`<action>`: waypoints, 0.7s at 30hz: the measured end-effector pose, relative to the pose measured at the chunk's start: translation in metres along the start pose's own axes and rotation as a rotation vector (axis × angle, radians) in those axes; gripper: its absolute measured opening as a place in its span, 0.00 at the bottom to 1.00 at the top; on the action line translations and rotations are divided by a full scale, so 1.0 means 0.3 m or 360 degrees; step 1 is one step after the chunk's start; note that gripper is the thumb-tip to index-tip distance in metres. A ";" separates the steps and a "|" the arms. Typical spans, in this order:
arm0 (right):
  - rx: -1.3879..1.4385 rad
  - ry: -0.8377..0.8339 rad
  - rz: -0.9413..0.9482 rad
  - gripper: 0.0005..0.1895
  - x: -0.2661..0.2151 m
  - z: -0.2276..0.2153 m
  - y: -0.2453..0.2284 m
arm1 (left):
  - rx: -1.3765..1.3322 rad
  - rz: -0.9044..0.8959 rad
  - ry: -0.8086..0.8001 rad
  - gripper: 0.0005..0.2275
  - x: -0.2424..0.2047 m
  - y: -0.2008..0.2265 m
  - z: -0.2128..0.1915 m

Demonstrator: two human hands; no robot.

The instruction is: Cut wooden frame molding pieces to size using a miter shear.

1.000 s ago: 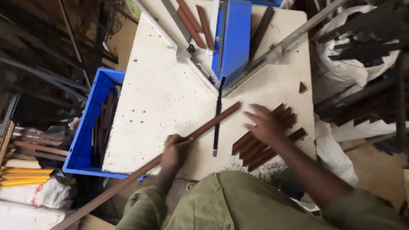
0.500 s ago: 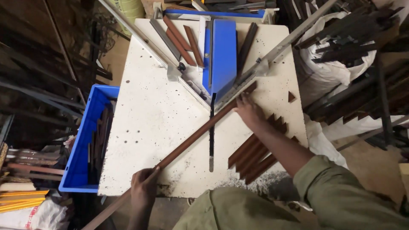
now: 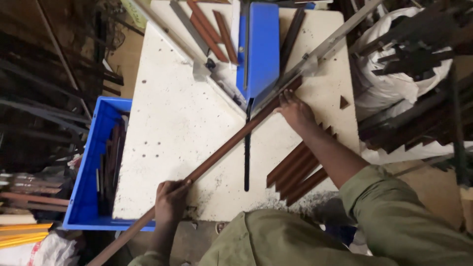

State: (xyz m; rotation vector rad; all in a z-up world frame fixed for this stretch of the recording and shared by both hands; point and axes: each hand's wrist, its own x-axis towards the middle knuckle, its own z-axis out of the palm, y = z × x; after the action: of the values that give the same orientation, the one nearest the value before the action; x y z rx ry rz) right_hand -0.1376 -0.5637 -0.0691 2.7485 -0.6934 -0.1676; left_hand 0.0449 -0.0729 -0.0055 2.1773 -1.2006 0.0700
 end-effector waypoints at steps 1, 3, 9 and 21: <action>0.0098 -0.0058 0.0067 0.41 0.029 -0.019 0.009 | -0.0082 -0.0037 -0.0035 0.11 0.019 -0.008 0.012; 0.0207 -0.0116 0.0116 0.44 0.074 -0.041 0.019 | -0.0147 -0.0091 -0.0070 0.12 0.064 -0.012 0.018; 0.0191 0.0227 0.0129 0.39 0.168 -0.026 0.096 | -0.0063 -0.0042 -0.0052 0.10 0.223 0.042 0.017; 0.0888 -0.0136 -0.0024 0.34 0.049 -0.246 0.114 | -0.0124 -0.0077 -0.0088 0.10 0.153 0.034 0.006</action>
State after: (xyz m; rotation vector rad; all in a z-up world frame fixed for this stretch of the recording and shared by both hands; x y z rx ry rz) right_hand -0.1263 -0.5801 0.0111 3.2922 -0.8481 -0.1064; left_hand 0.0632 -0.1118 0.0140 2.1513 -1.1605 -0.0570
